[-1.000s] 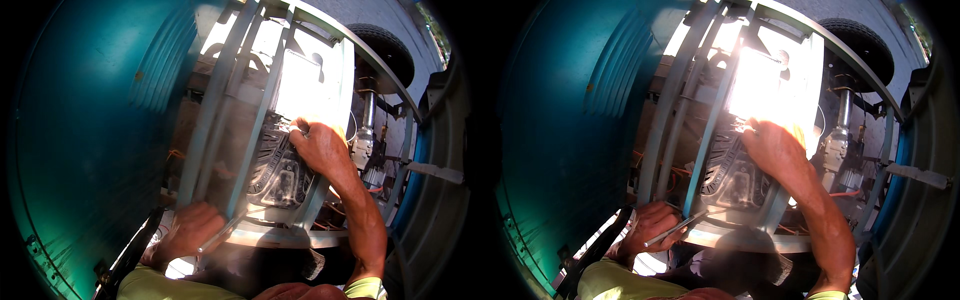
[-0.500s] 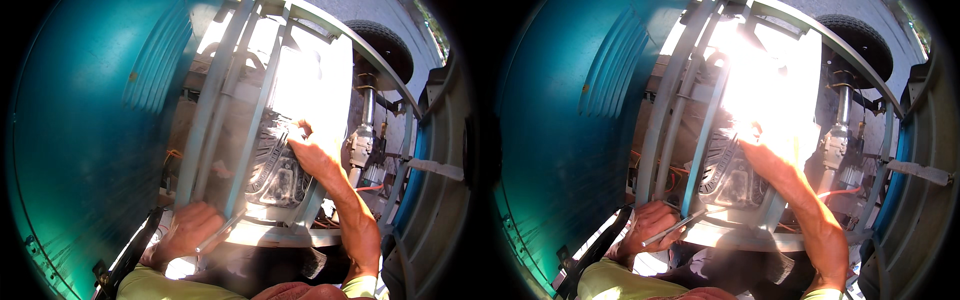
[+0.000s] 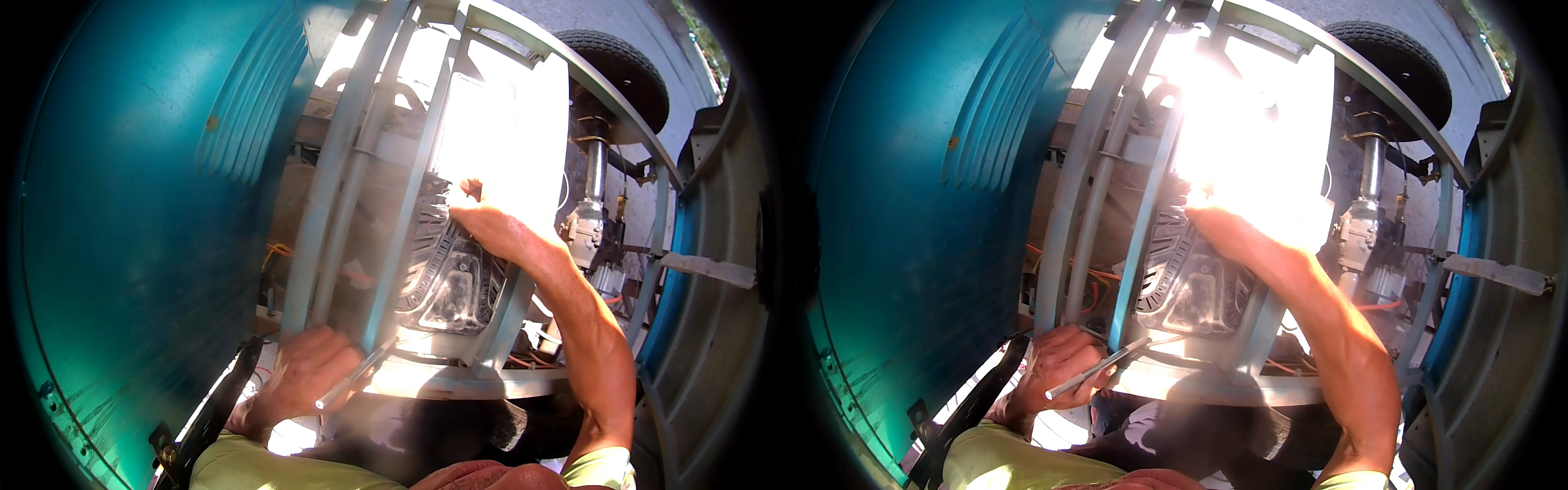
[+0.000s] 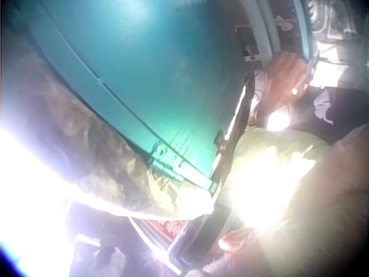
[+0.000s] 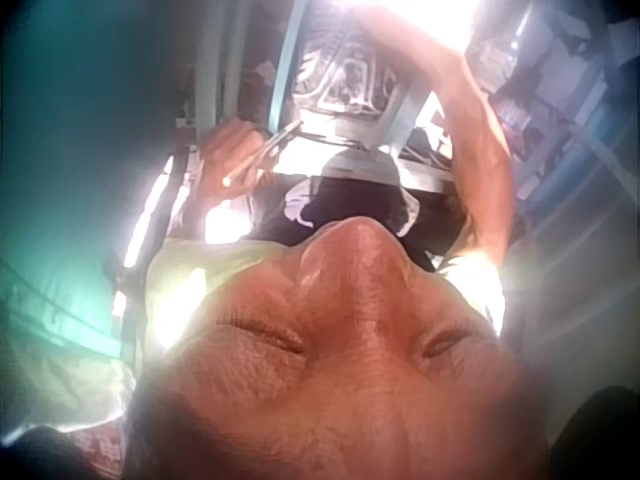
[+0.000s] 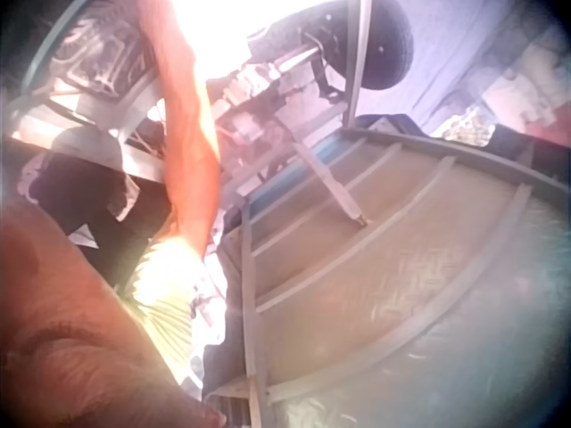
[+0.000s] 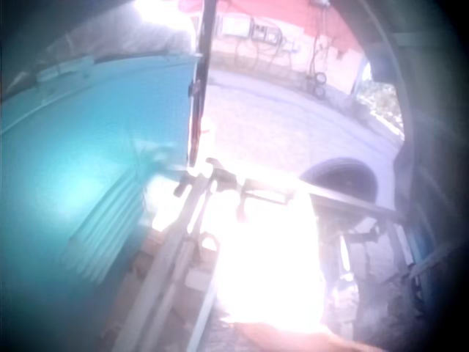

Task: The person disconnects and reconnects wires on an electronic component within a vehicle chassis using a T-handle wrench and by hand.

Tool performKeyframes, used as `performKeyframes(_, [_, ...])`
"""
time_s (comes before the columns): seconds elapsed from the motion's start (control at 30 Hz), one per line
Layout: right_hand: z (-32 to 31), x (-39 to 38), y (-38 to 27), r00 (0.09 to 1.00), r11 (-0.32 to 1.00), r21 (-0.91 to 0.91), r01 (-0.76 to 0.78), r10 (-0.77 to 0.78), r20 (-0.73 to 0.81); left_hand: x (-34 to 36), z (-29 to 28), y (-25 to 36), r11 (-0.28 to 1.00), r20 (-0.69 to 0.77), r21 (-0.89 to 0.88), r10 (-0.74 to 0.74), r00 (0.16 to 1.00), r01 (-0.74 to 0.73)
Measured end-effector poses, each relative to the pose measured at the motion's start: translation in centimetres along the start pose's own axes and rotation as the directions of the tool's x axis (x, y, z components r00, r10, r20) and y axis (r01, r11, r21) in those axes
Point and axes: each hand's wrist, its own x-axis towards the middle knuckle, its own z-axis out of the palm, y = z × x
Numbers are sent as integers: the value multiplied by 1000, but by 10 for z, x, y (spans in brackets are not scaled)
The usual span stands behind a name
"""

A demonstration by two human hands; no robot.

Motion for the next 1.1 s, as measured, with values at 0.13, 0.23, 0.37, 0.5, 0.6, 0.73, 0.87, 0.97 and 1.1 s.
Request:
performKeyframes(0.13, [26,13,23,957,885,-396,247,-287,-47,-1,-1,2,1000,2,1,-18,1000,18])
performKeyframes(0.23, [39,1,38,723,402,-861,312,-688,-59,2,-4,3,1000,12,4,-16,1000,16])
performKeyframes(0.37, [43,-13,24,699,422,-870,255,-702,-136,1,-3,4,999,19,-14,-39,999,39])
performKeyframes(0.5, [41,-17,8,864,795,-568,214,-425,-269,2,-5,6,999,32,-8,-52,998,52])
performKeyframes(0.6, [38,-11,4,967,996,-46,71,-80,-241,2,-4,6,998,32,-13,-54,998,54])
performKeyframes(0.73, [23,-13,-5,912,988,145,55,9,-411,3,-5,4,999,27,-9,-39,999,39])
performKeyframes(0.87, [8,-10,-3,940,997,19,71,-61,-335,1,-5,3,999,42,5,-42,998,42])
performKeyframes(0.97, [-7,-3,-10,973,992,-102,73,-93,-211,3,-7,6,999,37,3,-45,998,45])
performKeyframes(1.1, [-12,5,-22,993,986,-167,6,-26,-117,3,-3,3,1000,4,5,-14,1000,14])
